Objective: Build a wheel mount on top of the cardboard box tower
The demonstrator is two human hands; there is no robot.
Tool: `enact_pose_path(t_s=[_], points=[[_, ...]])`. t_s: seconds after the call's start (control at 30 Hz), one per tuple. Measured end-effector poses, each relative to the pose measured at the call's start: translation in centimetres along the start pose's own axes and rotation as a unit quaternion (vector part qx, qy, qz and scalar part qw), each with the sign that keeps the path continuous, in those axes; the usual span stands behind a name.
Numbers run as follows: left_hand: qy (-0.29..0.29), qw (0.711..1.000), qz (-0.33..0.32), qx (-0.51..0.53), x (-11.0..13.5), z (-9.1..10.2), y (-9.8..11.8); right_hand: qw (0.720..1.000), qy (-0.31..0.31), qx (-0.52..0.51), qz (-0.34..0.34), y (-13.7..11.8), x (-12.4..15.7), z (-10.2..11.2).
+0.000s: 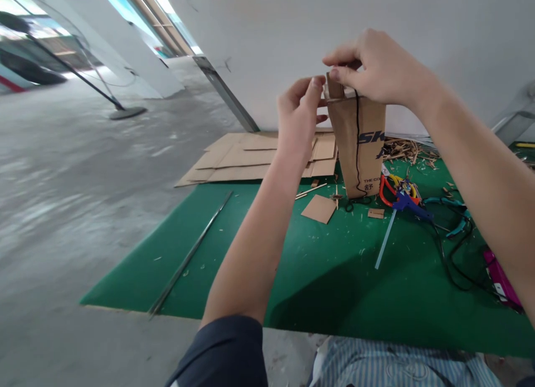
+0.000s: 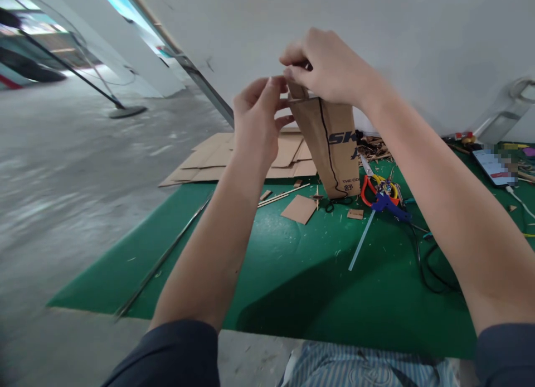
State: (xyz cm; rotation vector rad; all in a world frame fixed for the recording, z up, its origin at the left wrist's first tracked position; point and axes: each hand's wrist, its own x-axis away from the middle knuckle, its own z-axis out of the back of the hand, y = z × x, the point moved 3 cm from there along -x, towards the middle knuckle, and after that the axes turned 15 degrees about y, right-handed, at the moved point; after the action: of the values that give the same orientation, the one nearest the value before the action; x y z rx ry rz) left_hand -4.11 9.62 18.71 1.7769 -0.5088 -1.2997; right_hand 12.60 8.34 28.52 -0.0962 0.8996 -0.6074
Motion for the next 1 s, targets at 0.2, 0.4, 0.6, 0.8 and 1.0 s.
enact_pose_path(t_s=[0.2, 0.4, 0.6, 0.8, 1.0], points=[[0.026, 0.996, 0.054, 0.064, 3.2, 0.0, -2.0, 0.999, 0.034, 0.025, 0.009, 0.3, 1.0, 0.0], [-0.075, 0.995, -0.056, 0.032, 6.1, -1.6, -1.4, 0.988, 0.137, 0.042, -0.061, 1.1, 4.0, 0.8], [0.002, 0.992, -0.111, -0.056, 7.6, -3.5, 0.8, 0.967, 0.206, 0.032, -0.144, 3.0, 8.5, 1.2], [0.034, 0.978, -0.173, -0.115, 9.6, -5.4, 2.6, 0.968, 0.195, -0.028, -0.155, 3.3, 11.8, 0.8], [-0.009, 0.96, -0.254, -0.12, 10.9, -6.8, 3.5, 0.952, 0.21, -0.129, -0.18, 3.6, 12.5, 0.6]])
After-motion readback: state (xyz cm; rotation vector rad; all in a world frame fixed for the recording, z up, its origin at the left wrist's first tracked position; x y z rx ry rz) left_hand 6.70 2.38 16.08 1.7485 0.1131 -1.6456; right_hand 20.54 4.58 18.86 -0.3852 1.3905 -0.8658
